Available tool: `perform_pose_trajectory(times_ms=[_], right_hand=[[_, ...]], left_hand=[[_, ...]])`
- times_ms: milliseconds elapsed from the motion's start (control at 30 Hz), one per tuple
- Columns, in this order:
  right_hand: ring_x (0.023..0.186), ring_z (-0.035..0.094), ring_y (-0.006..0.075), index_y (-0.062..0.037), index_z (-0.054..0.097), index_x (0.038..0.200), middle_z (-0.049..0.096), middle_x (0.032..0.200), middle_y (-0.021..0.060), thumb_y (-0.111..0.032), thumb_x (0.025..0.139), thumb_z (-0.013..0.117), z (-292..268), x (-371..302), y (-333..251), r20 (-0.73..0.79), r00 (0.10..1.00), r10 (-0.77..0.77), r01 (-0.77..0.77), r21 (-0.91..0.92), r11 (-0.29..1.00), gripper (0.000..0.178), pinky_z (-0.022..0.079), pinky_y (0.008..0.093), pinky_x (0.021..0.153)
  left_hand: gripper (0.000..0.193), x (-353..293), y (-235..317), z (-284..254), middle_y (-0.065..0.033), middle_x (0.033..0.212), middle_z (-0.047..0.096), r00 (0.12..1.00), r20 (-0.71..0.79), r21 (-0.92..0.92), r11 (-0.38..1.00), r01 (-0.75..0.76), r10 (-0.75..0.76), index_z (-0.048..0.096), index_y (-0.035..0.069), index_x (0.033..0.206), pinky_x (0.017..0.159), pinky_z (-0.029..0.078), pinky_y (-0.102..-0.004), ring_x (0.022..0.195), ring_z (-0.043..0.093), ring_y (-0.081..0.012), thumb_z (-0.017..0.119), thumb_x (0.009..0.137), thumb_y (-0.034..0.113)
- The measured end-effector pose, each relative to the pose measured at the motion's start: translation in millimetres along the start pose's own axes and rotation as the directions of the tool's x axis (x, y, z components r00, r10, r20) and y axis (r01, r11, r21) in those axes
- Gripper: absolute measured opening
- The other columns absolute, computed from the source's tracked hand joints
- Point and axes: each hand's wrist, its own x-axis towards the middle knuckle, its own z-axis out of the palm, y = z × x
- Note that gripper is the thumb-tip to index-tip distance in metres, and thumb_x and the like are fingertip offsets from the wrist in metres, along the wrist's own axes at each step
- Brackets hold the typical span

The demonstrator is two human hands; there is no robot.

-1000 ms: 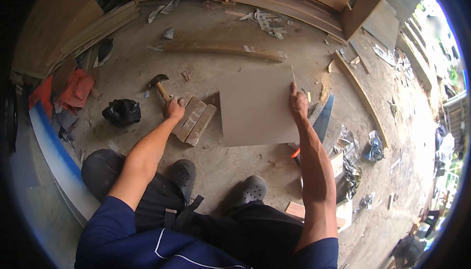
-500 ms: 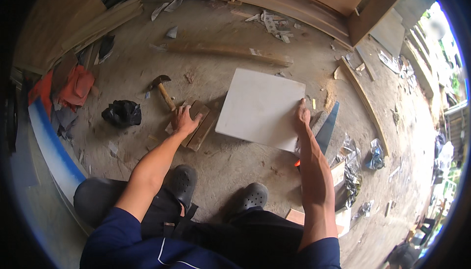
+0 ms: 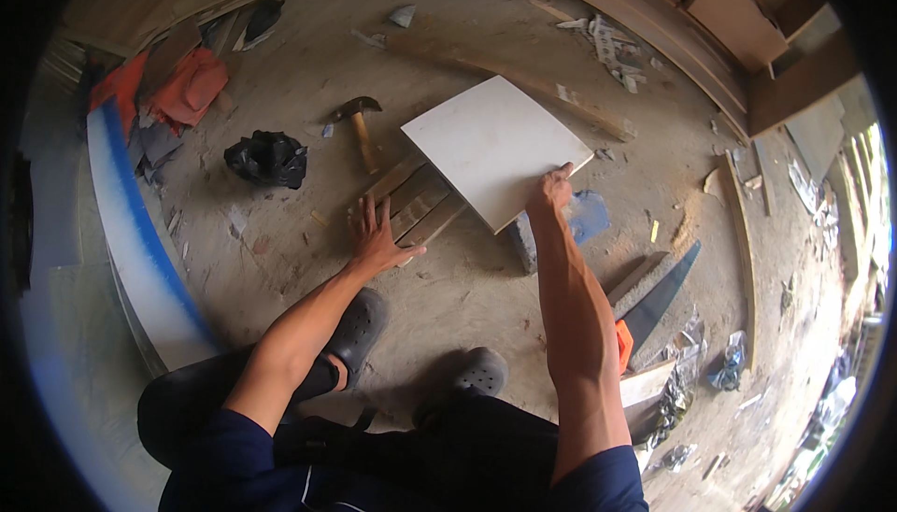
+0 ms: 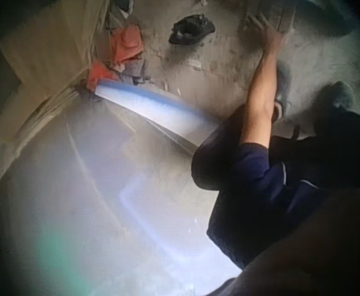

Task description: The person sits on the floor and uses a hand saw to cut small pieces of wood. They repeatedly pick up wood pieces, position them on a concrete block, and saw them into smaller segments, occasionally stacking the cut pieces.

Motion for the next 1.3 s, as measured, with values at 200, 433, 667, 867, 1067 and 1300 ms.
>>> perform_pose_trajectory(times_ms=[200,433,667,867,1067,1300], right_hand=[[0.094,0.063,0.0343,0.0062,0.064,0.108,0.067,0.104,0.0205,-0.066,0.093,0.038,5,93,13,0.07,0.939,-0.337,0.344,-0.186,0.92,0.078,0.05,0.0401,0.08],[0.089,0.063,0.0336,0.0085,0.062,0.108,0.066,0.099,0.0228,-0.052,0.098,0.043,58,10,-1,0.129,0.984,-0.125,0.092,0.233,0.968,0.065,0.049,0.037,0.084],[0.095,0.064,0.0296,0.0087,0.055,0.115,0.06,0.111,0.0195,-0.028,0.094,0.057,74,20,-26,0.481,0.846,-0.229,0.106,0.269,0.957,0.043,0.057,0.0412,0.076],[0.089,0.066,0.0291,0.0131,0.055,0.113,0.062,0.108,0.0213,-0.023,0.09,0.059,60,18,-37,0.582,0.791,-0.187,0.381,-0.23,0.896,0.043,0.06,0.0356,0.075],[0.105,0.061,0.0297,0.0112,0.053,0.119,0.056,0.12,0.0243,-0.023,0.088,0.063,41,22,-44,0.628,0.765,-0.143,0.323,-0.181,0.929,0.047,0.058,0.0376,0.084],[0.092,0.065,0.0276,0.0054,0.054,0.121,0.062,0.109,0.018,-0.02,0.091,0.058,21,28,-47,0.647,0.725,-0.237,0.36,-0.062,0.931,0.039,0.059,0.0415,0.08]], left_hand=[[0.129,16,42,-6,-0.0267,0.157,-0.004,0.999,-0.043,-0.278,0.961,0.008,-0.021,0.004,0.008,0.153,0.112,0.005,-0.0667,0.146,-0.004,-0.0411,0.065,0.065,0.079],[0.117,24,-13,3,-0.0282,0.152,0.023,0.972,0.074,-0.428,0.873,0.235,-0.225,0.011,0.006,0.152,0.113,0.027,-0.0502,0.14,0.026,-0.043,0.067,0.071,0.07],[0.112,29,-9,-1,-0.0287,0.147,0.031,0.974,0.056,-0.463,0.859,0.219,-0.218,0.02,0.006,0.148,0.109,0.034,-0.0491,0.136,0.033,-0.043,0.076,0.069,0.061],[0.108,30,-20,-1,-0.0282,0.142,0.037,0.977,0.095,-0.433,0.876,0.214,-0.192,0.026,0.003,0.144,0.106,0.039,-0.0476,0.133,0.037,-0.042,0.078,0.067,0.058],[0.11,35,-19,7,-0.0266,0.144,0.039,0.976,0.152,-0.342,0.919,0.197,-0.153,0.029,-0.002,0.143,0.107,0.037,-0.0461,0.132,0.041,-0.0393,0.075,0.067,0.063],[0.118,34,11,-18,-0.0259,0.15,0.03,0.979,0.169,-0.243,0.957,0.157,-0.117,0.02,-0.003,0.147,0.11,0.033,-0.0459,0.138,0.032,-0.0387,0.072,0.068,0.067]])
